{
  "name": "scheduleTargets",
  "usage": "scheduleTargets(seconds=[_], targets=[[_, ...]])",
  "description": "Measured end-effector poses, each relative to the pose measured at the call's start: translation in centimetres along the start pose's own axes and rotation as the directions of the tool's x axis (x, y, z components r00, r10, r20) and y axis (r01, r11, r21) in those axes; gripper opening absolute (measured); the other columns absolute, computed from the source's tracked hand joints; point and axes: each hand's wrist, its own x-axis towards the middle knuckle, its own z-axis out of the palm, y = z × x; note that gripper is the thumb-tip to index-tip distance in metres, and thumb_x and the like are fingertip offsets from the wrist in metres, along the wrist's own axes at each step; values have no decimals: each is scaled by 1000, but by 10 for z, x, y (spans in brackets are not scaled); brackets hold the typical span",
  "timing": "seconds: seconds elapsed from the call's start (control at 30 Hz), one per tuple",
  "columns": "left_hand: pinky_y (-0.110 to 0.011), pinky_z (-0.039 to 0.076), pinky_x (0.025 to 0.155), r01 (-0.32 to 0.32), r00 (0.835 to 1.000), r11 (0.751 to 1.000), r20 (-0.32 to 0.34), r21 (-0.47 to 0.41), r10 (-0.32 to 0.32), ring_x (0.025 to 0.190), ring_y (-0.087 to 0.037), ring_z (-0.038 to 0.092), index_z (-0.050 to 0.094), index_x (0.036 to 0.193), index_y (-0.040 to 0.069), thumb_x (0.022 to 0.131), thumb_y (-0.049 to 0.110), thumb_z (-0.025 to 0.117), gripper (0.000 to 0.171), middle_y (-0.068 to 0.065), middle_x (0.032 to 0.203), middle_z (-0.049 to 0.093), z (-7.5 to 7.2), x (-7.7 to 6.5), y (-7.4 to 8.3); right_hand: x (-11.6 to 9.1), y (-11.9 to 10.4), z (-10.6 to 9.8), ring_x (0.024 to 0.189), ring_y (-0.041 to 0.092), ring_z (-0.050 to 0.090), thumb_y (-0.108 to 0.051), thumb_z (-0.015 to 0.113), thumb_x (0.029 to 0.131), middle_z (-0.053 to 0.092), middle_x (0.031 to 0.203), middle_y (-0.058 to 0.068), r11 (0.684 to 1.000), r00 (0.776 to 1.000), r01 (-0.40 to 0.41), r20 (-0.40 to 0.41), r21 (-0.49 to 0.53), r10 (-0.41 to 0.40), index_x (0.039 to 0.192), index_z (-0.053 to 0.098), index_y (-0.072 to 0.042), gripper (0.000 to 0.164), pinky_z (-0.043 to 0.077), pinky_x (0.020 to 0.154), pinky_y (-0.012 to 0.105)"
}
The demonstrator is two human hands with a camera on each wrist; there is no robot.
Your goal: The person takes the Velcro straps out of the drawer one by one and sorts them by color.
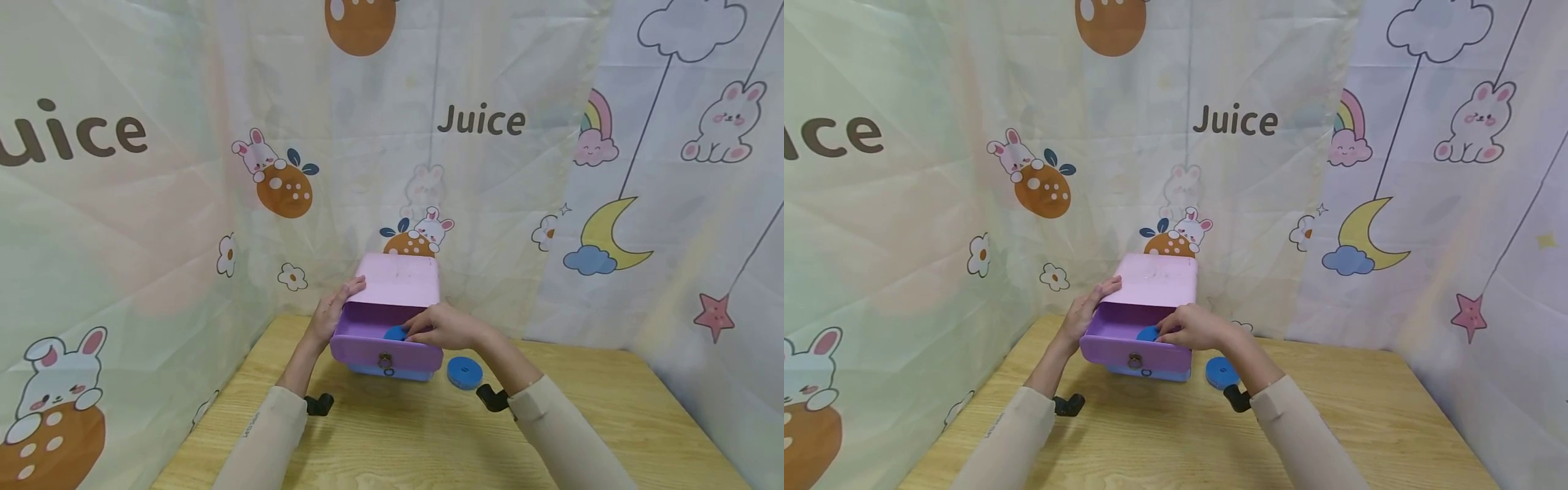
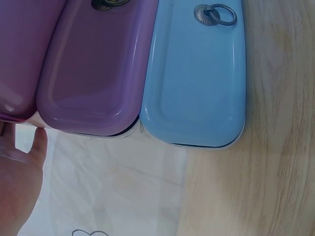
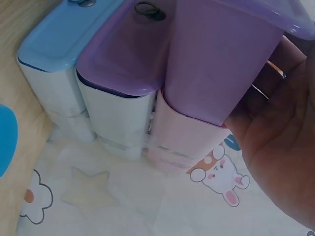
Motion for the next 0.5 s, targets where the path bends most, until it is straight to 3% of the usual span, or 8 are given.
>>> scheduleTargets(seconds=[0.2,0.5], targets=[[-50,16,132,8,1000,1000,-2,3,-8,158,-27,31,61,142,0,116,34,33,52,-10,162,47,0,0,-1,5,4,1,130,32,65,-20,72,99,68,139,14,999,999,-28,32,-19,28,120,78,-7,25,57,104,44],[-49,16,132,3,1000,1000,0,3,-3,158,-26,31,61,142,0,116,31,31,51,-11,162,48,-1,1,-3,9,1,8,125,30,66,-17,81,92,69,138,13,995,995,-95,-25,-42,94,119,77,-9,29,59,101,45]])
